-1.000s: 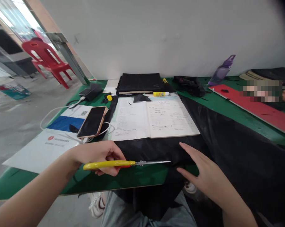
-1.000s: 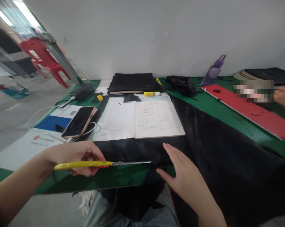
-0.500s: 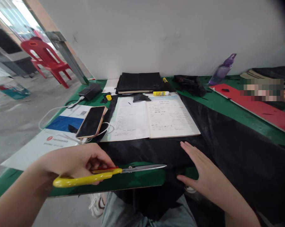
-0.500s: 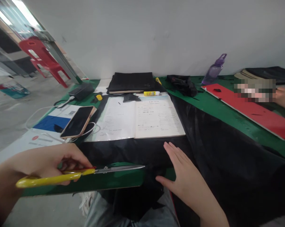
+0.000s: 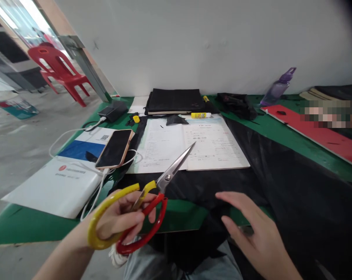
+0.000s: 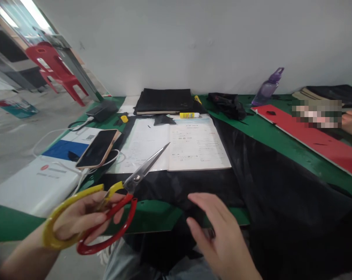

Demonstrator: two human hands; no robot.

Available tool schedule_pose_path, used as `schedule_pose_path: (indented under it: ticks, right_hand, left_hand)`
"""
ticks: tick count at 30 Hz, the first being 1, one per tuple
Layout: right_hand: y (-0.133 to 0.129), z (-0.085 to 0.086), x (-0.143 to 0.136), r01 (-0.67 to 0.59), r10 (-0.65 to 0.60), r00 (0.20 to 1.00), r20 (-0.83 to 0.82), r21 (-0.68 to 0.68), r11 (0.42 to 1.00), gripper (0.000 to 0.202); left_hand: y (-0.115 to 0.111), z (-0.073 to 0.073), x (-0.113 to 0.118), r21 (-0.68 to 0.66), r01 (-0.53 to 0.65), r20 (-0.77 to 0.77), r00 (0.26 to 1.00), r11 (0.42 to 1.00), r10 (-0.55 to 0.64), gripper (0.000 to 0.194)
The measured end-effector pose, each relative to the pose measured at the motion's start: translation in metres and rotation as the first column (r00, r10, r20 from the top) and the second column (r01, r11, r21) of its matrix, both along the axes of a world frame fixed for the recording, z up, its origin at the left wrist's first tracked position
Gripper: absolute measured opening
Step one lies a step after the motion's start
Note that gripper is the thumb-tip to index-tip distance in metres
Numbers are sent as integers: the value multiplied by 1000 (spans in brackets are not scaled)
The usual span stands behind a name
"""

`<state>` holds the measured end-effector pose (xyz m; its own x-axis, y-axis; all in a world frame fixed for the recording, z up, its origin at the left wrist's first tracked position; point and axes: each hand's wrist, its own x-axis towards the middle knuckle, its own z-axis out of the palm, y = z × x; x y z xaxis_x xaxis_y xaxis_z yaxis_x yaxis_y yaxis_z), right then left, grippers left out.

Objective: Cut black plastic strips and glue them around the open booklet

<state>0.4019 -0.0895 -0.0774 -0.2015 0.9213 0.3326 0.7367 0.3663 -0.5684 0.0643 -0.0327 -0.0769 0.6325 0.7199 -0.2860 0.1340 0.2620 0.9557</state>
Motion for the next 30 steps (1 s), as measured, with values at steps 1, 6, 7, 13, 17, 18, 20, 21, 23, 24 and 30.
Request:
schedule_pose_path:
  ticks: [1,6,7,13,17,18,20,21,23,24,30]
  right_hand:
    - [-2,2,-9,-56,56,997,-50,-6,998,34]
    - [-3,7,-52,-234,191,965,-179,-264,936,19]
    - [-2,6,-59,-238,184,964,-193,-312,920,19]
    - [5,1,-82,-161,-77,878,-472,-444,881,27]
    - [17,3,-96,-317,-245,577,-779,-490,812,33]
    - [20,2,-99,-358,-298,489,-820,-500,789,34]
    - [27,0,-104,-405,-401,328,-855,-511,758,37]
    - [30,-1,-105,-412,-440,264,-858,-513,753,37]
    - [36,-3,-107,-418,-500,187,-846,-529,738,35]
    - [39,-4,-106,-427,-522,167,-837,-538,726,35]
    - [50,-12,-102,-535,-524,39,-851,-460,708,37]
  left_hand:
    - [-3,-3,11,-6,-94,98,991,996,94,37]
    - [-11,-12,65,-89,-175,401,895,981,196,24]
    - [-11,-13,72,-98,-202,442,868,975,224,22]
    - [-4,-13,101,-124,-356,587,727,926,358,27]
    - [-3,-9,112,-181,-396,614,670,900,418,26]
    - [-3,-9,114,-195,-392,616,665,899,423,26]
    - [-3,-8,117,-222,-390,598,670,894,441,27]
    - [-3,-7,118,-229,-396,583,676,890,451,27]
    - [-3,-6,118,-228,-412,546,696,882,466,27]
    - [-2,-6,117,-221,-414,533,707,883,465,26]
    - [0,-18,110,-153,-419,460,772,895,440,34]
